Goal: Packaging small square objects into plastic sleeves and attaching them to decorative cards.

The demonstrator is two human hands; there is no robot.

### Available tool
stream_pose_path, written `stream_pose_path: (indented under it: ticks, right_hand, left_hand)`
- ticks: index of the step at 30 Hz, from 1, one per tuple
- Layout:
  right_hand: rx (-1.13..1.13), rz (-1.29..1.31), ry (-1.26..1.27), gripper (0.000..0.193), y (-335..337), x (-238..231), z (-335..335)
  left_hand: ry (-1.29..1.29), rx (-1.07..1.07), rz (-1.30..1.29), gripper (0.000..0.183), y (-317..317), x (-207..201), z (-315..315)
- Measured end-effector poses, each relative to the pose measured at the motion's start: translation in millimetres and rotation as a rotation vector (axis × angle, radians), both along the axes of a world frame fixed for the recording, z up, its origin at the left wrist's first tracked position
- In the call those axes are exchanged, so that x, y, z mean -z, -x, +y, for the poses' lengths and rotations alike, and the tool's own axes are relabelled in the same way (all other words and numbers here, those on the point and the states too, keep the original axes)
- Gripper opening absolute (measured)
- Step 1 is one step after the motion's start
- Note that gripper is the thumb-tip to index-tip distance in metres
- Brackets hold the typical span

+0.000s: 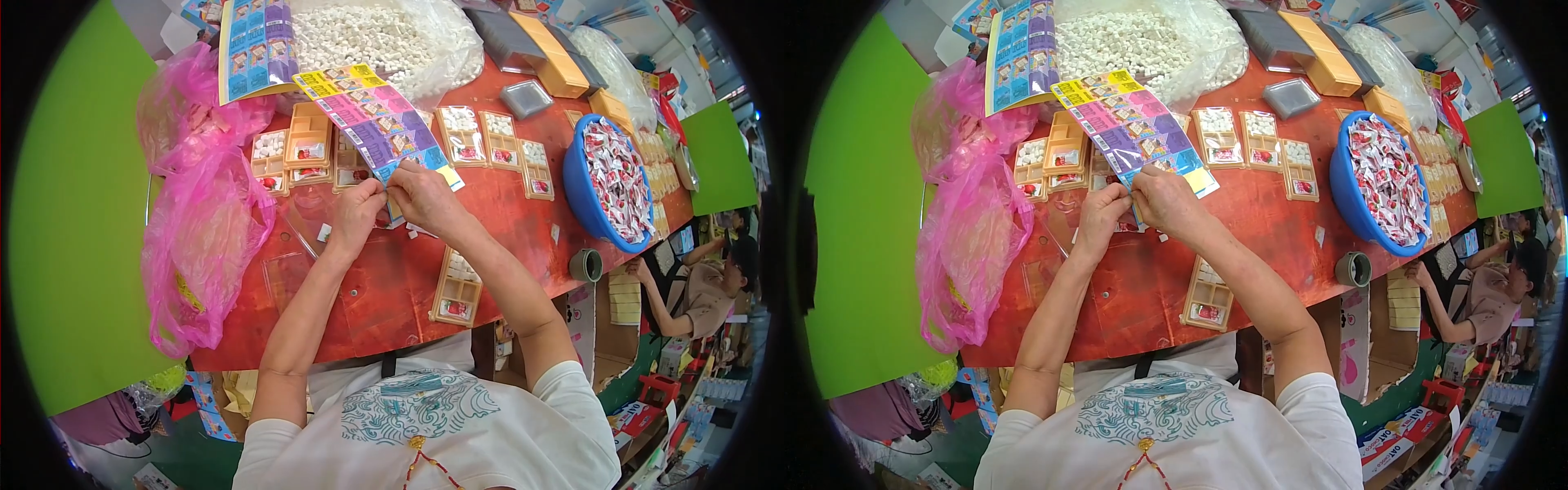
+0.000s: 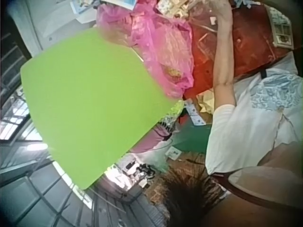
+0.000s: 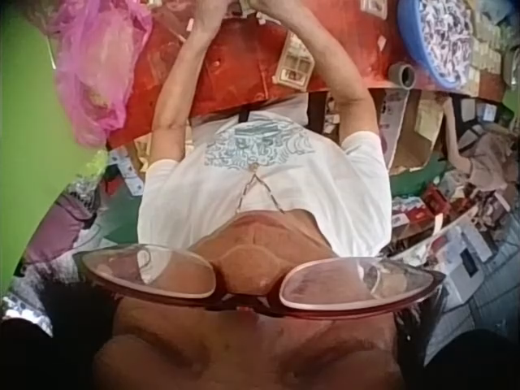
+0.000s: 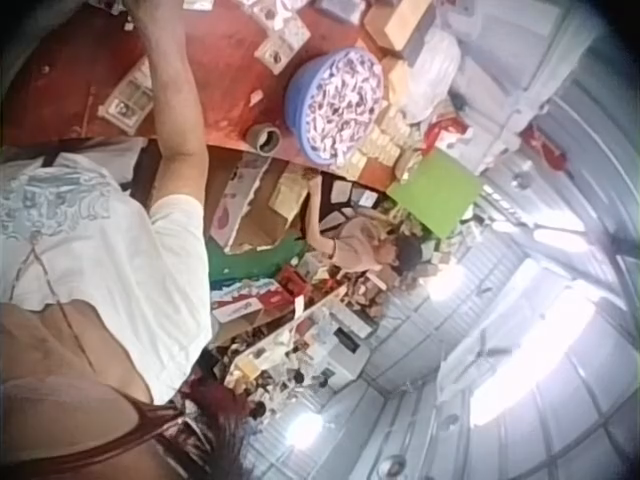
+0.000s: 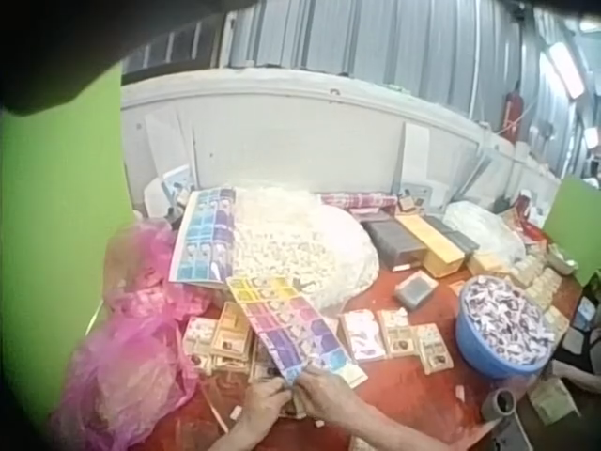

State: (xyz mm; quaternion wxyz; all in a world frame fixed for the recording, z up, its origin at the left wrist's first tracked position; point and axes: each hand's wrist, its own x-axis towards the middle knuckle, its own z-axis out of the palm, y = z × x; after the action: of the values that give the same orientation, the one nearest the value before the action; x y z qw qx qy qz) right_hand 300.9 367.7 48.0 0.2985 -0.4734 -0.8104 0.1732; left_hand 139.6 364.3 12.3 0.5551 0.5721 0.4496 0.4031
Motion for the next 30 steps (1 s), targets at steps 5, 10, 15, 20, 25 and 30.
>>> stream_pose_path:
  ticks: [5,10,15,20,25,30]
  right_hand:
    - [0.039,0.119,-0.051,0.008,-6,13,8]
    - [0.077,0.466,0.363,0.009,-15,21,14]
    - [0.057,0.450,0.360,0.010,-17,17,15]
    - [-0.028,0.161,0.161,0.009,-15,0,9]
    - [-0.005,0.148,0.083,0.008,-13,-1,6]
    - [0.009,0.189,0.009,0.008,-9,1,2]
  left_hand:
    - [-0.099,-0.047,0.045,0.016,-6,-9,-2]
    - [0.222,0.048,-0.457,0.012,-7,-1,3]
    - [0.180,0.069,-0.407,0.012,-6,-2,5]
    - [0.049,0.054,-0.088,0.013,-3,-2,6]
    - [-0.030,0.005,-0.051,0.016,-11,-20,-2]
    - [-0.011,-0.003,-0.112,0.014,-11,-5,3]
